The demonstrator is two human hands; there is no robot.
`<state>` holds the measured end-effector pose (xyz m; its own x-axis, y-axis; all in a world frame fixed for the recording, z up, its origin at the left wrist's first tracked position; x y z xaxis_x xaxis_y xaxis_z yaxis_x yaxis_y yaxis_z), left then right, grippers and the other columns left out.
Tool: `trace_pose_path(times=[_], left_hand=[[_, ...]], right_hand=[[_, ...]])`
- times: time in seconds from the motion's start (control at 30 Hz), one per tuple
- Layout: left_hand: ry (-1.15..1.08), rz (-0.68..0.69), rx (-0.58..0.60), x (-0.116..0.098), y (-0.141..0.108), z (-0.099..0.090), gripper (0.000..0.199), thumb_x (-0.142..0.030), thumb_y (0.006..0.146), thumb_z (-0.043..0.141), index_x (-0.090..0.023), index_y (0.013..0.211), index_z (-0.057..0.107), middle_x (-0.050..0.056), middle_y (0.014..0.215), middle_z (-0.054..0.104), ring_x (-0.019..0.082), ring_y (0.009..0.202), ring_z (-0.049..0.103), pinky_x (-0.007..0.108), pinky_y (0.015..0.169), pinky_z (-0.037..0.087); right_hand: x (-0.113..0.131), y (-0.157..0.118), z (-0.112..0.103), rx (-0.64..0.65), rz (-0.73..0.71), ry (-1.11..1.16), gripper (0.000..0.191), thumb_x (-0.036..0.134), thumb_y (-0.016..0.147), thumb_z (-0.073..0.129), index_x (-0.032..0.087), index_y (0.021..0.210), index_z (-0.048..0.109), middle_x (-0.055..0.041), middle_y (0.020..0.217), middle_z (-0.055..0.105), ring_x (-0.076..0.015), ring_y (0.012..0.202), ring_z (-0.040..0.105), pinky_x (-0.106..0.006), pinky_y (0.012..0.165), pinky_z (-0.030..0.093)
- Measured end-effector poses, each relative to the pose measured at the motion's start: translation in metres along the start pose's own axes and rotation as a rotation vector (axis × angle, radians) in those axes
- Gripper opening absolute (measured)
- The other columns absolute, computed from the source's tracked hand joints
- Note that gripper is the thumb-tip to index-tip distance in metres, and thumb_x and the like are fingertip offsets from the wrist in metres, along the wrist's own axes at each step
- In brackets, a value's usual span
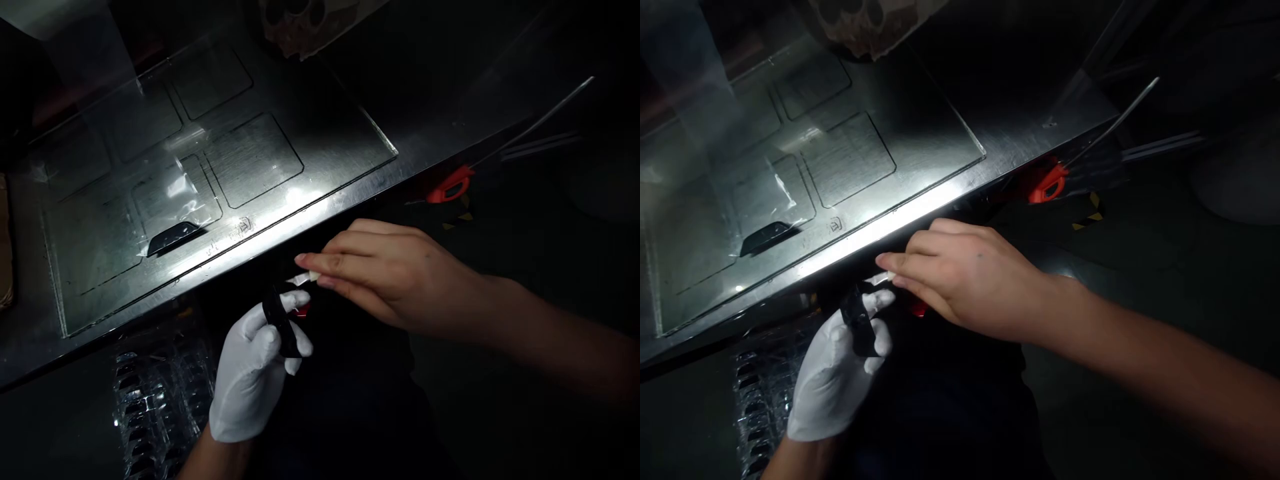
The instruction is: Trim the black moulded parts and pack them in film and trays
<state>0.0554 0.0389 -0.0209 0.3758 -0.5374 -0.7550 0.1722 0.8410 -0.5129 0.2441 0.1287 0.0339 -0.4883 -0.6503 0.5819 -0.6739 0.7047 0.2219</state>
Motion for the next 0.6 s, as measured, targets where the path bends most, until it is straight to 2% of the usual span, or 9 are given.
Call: trace_pose_path(times=[0.07,0.2,0.37,0.6], left_hand=[[0.025,-0.017,0.010,0.000,-0.002,0.000,0.053,-0.056,0.093,0.065,-0.015,0.125,0.071,0.006,0.077,0.069,0.007,0.056,0.049,0.020,0.054,0.039],[0.052,-0.029,-0.017,-0.001,-0.008,-0.003,0.050,-0.054,0.091,0.069,-0.016,0.123,0.072,0.004,0.076,0.067,0.007,0.056,0.047,0.020,0.054,0.038],[0.102,-0.055,-0.061,-0.004,-0.016,-0.011,0.047,-0.052,0.090,0.070,-0.018,0.123,0.072,0.003,0.074,0.067,0.010,0.058,0.048,0.021,0.054,0.041],[0.211,-0.049,-0.122,-0.008,-0.025,-0.023,0.037,-0.046,0.093,0.069,-0.022,0.120,0.073,0.002,0.075,0.068,0.010,0.058,0.049,0.023,0.056,0.038]], right_hand=[[0.009,0.005,0.000,0.042,-0.055,-0.045,0.036,0.028,0.107,0.051,0.019,0.139,0.066,-0.0071,0.109,0.075,-0.0211,0.098,0.063,-0.033,0.079,0.053],[0.019,0.012,0.003,0.116,-0.086,-0.122,0.035,0.028,0.107,0.052,0.021,0.138,0.066,-0.0073,0.109,0.075,-0.0210,0.096,0.062,-0.032,0.076,0.053],[0.028,0.018,0.009,0.147,-0.099,-0.152,0.036,0.030,0.109,0.048,0.020,0.137,0.067,-0.0059,0.107,0.075,-0.0202,0.093,0.061,-0.032,0.075,0.052],[0.042,0.025,0.019,0.187,-0.080,-0.264,0.038,0.033,0.110,0.044,0.020,0.139,0.066,-0.0067,0.103,0.074,-0.0206,0.092,0.060,-0.032,0.070,0.048]])
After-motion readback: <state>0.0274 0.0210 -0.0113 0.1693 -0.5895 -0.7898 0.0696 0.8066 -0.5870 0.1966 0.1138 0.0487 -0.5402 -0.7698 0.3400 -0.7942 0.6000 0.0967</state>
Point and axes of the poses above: each hand's wrist, its own y-axis towards the middle knuckle, its own z-axis out of the palm, x = y × z, the point moved 5 cm from there along y, towards the middle knuckle
